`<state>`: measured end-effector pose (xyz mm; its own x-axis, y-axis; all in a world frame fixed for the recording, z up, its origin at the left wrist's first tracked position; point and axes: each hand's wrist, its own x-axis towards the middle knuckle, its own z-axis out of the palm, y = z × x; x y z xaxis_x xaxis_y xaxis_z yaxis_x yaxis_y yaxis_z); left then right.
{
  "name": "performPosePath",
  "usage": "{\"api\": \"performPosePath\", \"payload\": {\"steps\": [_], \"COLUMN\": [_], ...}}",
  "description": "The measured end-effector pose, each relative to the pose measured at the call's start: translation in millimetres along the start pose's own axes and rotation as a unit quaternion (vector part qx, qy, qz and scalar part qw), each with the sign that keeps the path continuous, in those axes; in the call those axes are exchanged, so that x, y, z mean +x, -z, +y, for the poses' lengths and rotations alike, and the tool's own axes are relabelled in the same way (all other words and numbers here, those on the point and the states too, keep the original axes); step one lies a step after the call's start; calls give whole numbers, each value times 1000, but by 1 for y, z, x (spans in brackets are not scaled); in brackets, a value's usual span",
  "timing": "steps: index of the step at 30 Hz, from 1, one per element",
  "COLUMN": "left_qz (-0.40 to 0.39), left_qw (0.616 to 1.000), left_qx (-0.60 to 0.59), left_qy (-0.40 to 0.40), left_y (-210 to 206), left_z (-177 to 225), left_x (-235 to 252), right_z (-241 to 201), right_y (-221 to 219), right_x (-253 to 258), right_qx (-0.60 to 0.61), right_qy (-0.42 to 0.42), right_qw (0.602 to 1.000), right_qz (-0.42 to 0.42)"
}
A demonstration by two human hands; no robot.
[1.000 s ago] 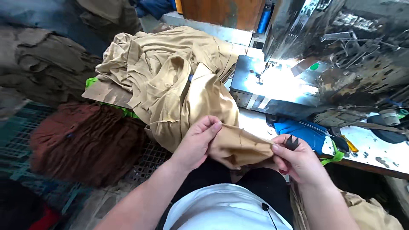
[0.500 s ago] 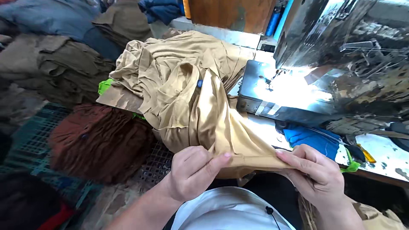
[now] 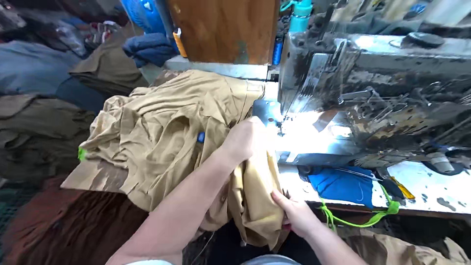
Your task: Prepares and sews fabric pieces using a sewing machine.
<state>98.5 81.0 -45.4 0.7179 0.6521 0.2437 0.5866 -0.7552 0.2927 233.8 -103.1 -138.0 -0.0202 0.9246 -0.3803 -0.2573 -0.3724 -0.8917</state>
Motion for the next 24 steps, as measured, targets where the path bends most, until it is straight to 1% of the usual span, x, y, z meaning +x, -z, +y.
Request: {"api": "performPosePath", "payload": {"steps": [1, 2, 3, 4, 6, 8, 11, 14, 16, 19, 22, 23, 24], "left_qz": [-24, -46, -52, -55, -92, -115, -130, -120, -86, -51, -10, -4, 13], "left_qw": [1000, 999, 998, 997, 986, 979, 977, 980, 984, 982, 990, 991, 990], "left_qx": [1, 3, -16, -56, -124, -127, -98, -87, -95, -145, -100, -80, -85], "left_qy": [-13, -25, -32, -20, 62, 109, 135, 131, 120, 113, 98, 103, 112], "left_y": [-5, -11, -22, -37, -52, -55, -58, -60, -52, -16, -16, -15, -14], "left_z": [-4, -11, -20, -34, -45, -46, -46, -45, -37, -6, -1, -2, -4], "left_x": [23, 47, 71, 96, 132, 147, 147, 139, 128, 98, 92, 92, 90], "right_z": [1, -2, -7, -14, -24, -26, -18, -13, -13, -14, -17, -19, -21], "right_y": [-5, -7, -7, -5, -2, -1, -6, -8, -8, -6, -1, 0, -1], "right_x": [7, 13, 18, 23, 31, 32, 25, 21, 22, 32, 49, 54, 58], "right_qx": [51, 91, 114, 123, 127, 118, 114, 133, 143, 120, 97, 93, 89], "right_qy": [-7, 3, 25, 55, 103, 117, 107, 101, 106, 106, 145, 162, 177], "right_qw": [998, 995, 992, 989, 983, 983, 984, 981, 979, 982, 981, 979, 977], "right_qz": [23, 42, 54, 67, 81, 83, 91, 97, 99, 101, 89, 85, 80]}}
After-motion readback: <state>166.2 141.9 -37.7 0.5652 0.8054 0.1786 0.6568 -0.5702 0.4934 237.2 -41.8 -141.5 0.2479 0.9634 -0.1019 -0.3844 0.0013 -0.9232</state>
